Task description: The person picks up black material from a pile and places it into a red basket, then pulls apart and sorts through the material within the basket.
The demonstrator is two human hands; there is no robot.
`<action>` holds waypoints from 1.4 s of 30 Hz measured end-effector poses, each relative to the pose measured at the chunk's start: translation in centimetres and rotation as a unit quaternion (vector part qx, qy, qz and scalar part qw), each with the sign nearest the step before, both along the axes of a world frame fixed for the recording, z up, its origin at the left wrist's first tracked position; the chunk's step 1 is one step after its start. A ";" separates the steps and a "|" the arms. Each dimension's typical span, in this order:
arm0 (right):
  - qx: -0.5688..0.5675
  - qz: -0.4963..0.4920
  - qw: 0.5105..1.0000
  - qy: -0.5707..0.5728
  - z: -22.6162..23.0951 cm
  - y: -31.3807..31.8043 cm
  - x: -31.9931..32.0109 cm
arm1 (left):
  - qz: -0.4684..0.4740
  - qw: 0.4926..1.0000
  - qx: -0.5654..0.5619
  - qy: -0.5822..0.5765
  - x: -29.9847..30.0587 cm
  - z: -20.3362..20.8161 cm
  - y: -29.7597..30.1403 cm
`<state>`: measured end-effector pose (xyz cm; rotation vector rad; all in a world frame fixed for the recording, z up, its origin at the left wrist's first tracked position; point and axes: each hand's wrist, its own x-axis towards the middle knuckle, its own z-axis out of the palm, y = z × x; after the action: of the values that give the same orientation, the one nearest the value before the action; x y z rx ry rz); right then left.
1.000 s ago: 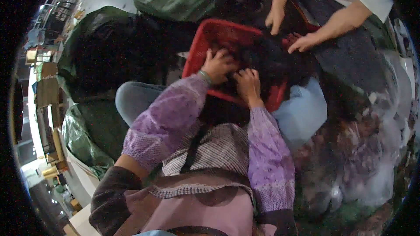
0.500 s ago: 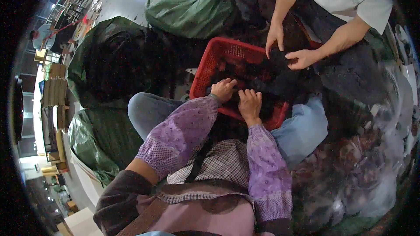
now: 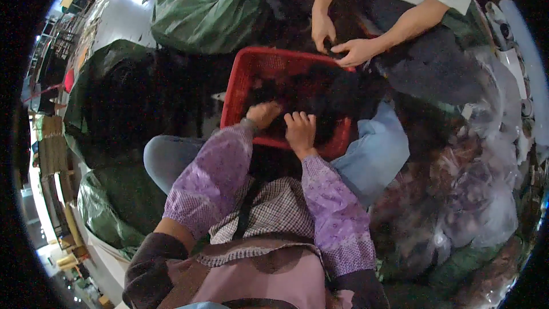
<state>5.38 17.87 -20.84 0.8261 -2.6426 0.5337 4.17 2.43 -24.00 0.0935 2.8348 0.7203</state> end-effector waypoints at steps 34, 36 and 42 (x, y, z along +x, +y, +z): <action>0.072 0.038 0.988 -0.135 -1.3 1.3 0.9 | -0.091 0.994 -0.022 -0.064 2.0 0.4 0.5; 0.053 0.043 0.993 -0.099 -0.5 0.6 0.6 | -0.065 0.991 0.087 0.073 1.5 -1.5 -0.9; 0.009 0.094 0.995 0.038 3.5 -0.1 -2.3 | -0.021 0.934 0.352 -0.054 -1.8 0.6 -3.5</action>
<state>3.06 17.75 -17.36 1.0848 -2.5191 0.5148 2.33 -1.03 -23.42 0.2141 2.3233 1.6333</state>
